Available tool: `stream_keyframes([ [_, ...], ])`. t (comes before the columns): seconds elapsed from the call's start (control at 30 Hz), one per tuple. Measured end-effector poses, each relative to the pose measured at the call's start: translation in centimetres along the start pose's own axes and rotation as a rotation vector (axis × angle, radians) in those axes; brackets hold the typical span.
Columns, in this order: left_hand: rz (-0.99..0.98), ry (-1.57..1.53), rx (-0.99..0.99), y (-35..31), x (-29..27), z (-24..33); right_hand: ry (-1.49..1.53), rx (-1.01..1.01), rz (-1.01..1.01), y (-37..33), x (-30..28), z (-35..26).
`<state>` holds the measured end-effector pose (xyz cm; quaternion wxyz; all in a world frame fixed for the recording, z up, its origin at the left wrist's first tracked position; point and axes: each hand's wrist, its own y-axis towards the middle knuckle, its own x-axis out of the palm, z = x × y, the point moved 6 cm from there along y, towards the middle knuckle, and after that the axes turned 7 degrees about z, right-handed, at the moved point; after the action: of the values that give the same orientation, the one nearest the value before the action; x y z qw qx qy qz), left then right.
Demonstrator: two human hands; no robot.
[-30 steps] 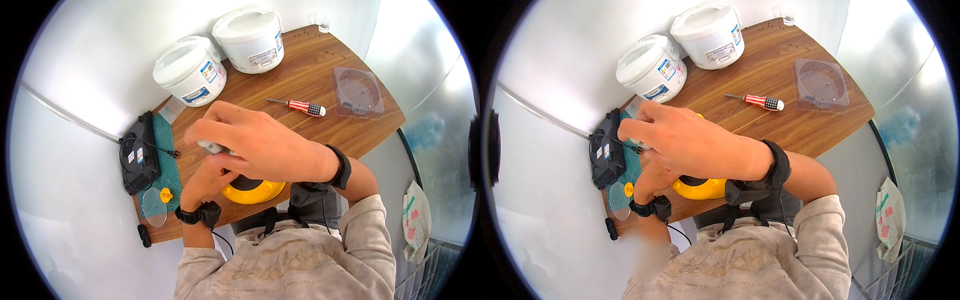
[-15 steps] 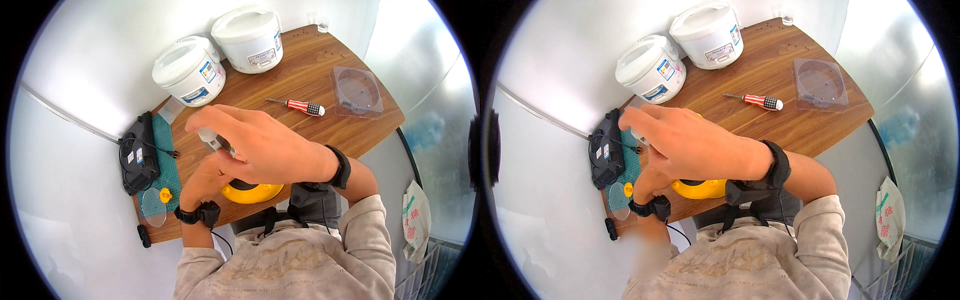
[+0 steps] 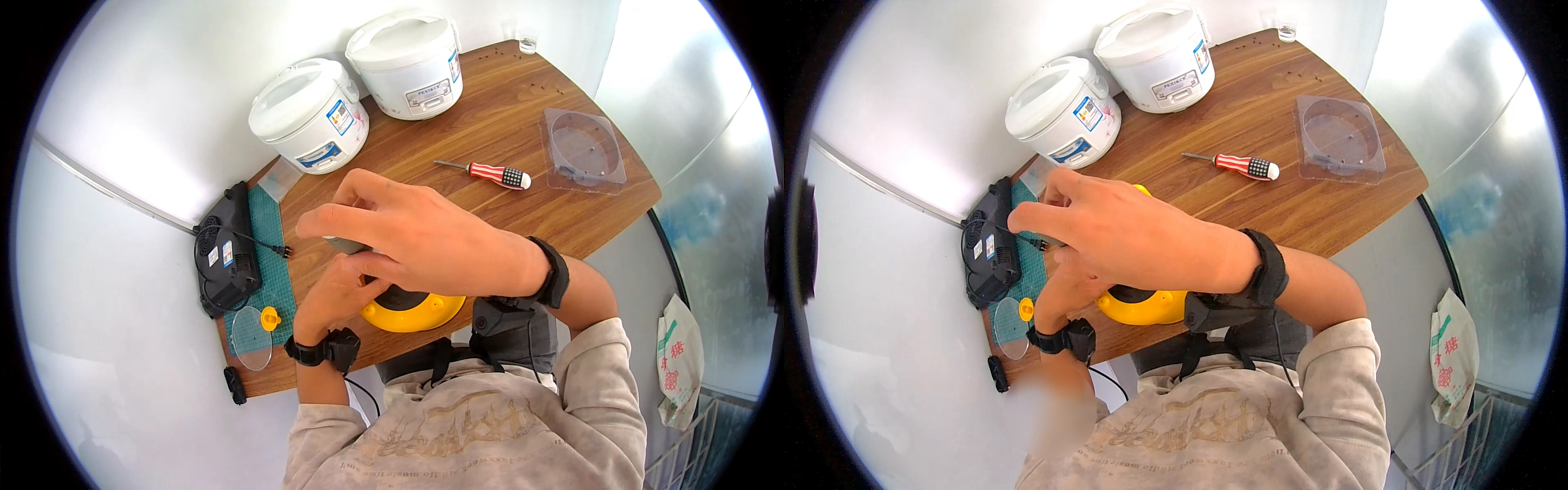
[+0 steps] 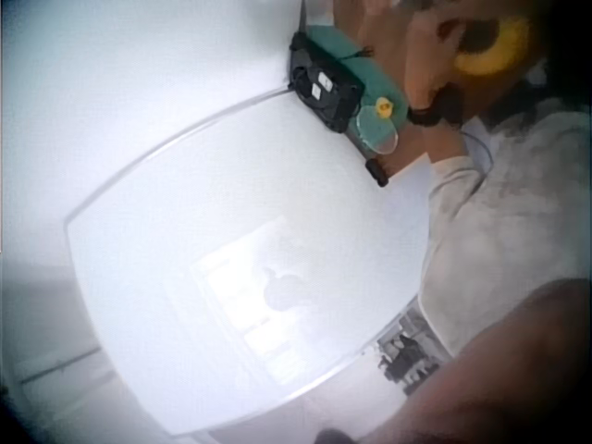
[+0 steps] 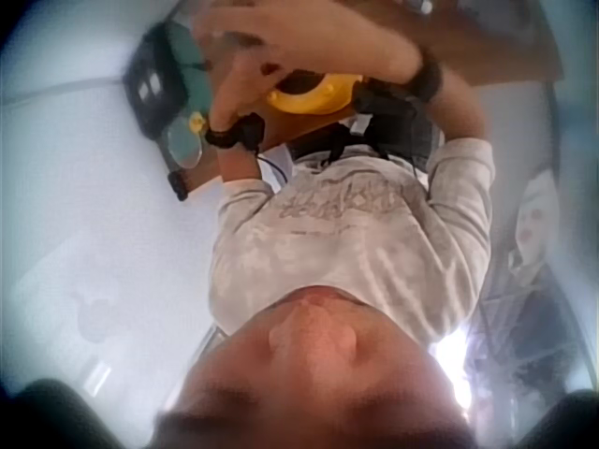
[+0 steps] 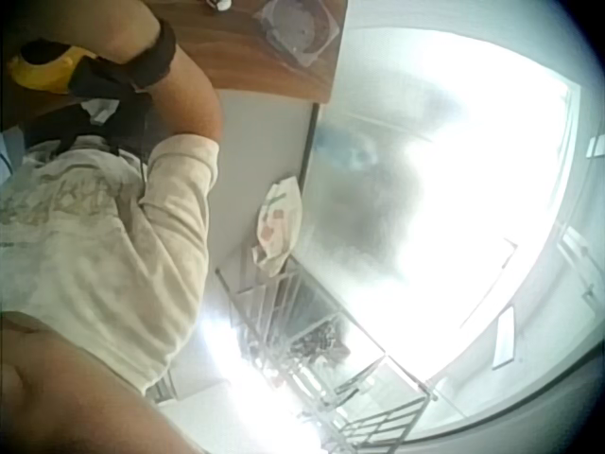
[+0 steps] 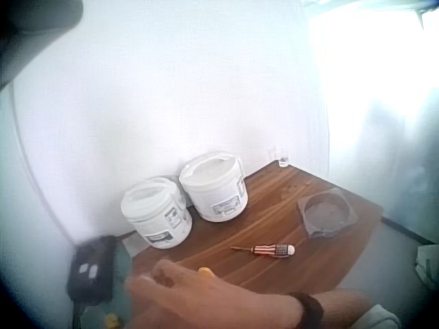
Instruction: The person disassembles a yellow plastic appliance base using a screwdriver, removes the black cover, and then assembles a clear circular lid with a yellow plastic insert and a metal ring. The person uses a screwdriver to tighten the components together.
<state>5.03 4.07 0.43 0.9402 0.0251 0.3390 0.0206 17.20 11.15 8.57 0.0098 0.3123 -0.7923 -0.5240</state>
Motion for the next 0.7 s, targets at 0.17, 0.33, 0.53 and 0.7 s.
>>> stream_keyframes([
  [0.17,0.02,0.02,0.008,0.0,-0.2,0.0,0.049,0.118,-0.052,0.0,-0.4,-0.3],
  [0.33,0.011,0.063,0.011,0.2,0.0,-0.4,0.05,0.134,-0.014,0.5,-1.8,-0.5],
  [0.53,0.033,0.191,0.219,0.8,0.0,0.6,-0.004,0.143,0.045,0.7,-3.9,-0.9],
  [0.7,-0.035,0.335,0.171,0.3,0.2,1.3,0.039,0.091,0.114,0.5,-4.8,-1.2],
])
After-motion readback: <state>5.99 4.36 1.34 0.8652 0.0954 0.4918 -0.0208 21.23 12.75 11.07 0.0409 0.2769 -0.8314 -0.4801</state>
